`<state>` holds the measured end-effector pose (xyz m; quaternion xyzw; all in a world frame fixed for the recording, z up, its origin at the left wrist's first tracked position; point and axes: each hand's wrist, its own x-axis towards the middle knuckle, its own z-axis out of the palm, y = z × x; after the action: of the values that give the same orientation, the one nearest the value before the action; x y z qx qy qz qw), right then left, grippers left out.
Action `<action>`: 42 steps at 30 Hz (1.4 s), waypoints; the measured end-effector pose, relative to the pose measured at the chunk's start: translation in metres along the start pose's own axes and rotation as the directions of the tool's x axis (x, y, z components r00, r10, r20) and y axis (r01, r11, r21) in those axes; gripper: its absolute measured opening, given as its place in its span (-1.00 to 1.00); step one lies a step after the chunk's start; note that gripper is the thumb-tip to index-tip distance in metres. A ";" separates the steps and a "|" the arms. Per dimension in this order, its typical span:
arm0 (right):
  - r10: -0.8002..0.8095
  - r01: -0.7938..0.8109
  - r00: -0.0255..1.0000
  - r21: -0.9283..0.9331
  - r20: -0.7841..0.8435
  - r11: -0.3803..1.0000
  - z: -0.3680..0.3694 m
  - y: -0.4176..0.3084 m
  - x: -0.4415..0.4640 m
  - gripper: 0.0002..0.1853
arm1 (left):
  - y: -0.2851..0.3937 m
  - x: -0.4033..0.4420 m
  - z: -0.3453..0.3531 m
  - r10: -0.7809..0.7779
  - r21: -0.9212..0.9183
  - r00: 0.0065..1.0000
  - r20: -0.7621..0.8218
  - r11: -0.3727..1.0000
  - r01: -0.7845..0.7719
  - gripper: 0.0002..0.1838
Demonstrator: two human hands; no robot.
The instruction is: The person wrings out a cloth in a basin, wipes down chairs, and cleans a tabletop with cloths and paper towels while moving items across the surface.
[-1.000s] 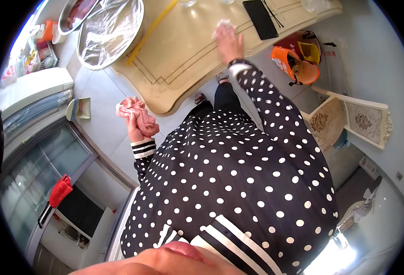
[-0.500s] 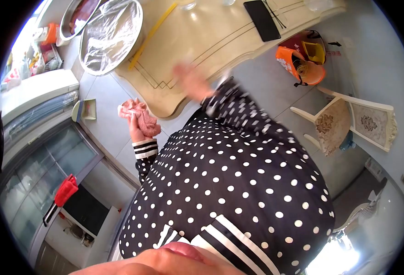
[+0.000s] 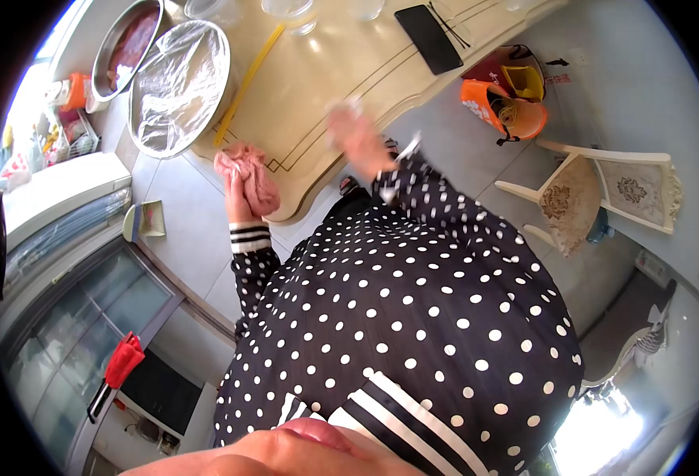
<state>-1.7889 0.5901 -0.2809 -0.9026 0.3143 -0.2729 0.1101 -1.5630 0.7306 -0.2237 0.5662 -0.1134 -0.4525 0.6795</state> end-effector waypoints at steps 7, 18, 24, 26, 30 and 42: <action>0.114 -0.092 0.990 -0.235 0.082 0.968 -0.032 0.080 0.047 -0.69 | 0.007 0.042 0.008 0.212 0.750 0.974 0.083 0.631 -0.201 -0.44; 0.593 -0.532 0.538 0.787 0.599 -0.313 -0.140 0.147 0.053 -0.66 | -0.024 0.026 0.032 0.154 0.156 0.976 -0.155 0.979 -0.130 -0.40; -0.116 0.163 0.963 -0.185 0.242 0.969 -0.073 0.145 0.036 -0.62 | -0.041 0.005 0.062 0.605 0.917 0.762 -0.230 0.398 -0.039 -0.34; -0.145 0.186 0.952 -0.131 0.271 0.974 -0.070 0.113 0.009 -0.61 | -0.041 -0.012 0.097 0.679 0.937 0.718 -0.151 0.331 -0.115 -0.32; -0.114 0.076 0.952 0.142 0.283 0.987 -0.066 0.125 0.024 -0.64 | -0.040 -0.038 0.144 0.596 0.993 0.795 -0.114 0.039 0.113 -0.30; -0.164 0.149 0.937 0.074 0.307 0.986 -0.071 0.141 0.049 -0.61 | -0.055 0.054 0.186 0.521 0.922 0.853 0.031 0.315 -0.226 -0.26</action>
<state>-1.8683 0.4476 -0.2541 -0.9534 0.2134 -0.1424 0.1587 -1.6829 0.5693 -0.2293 0.8528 -0.3724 -0.0640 0.3604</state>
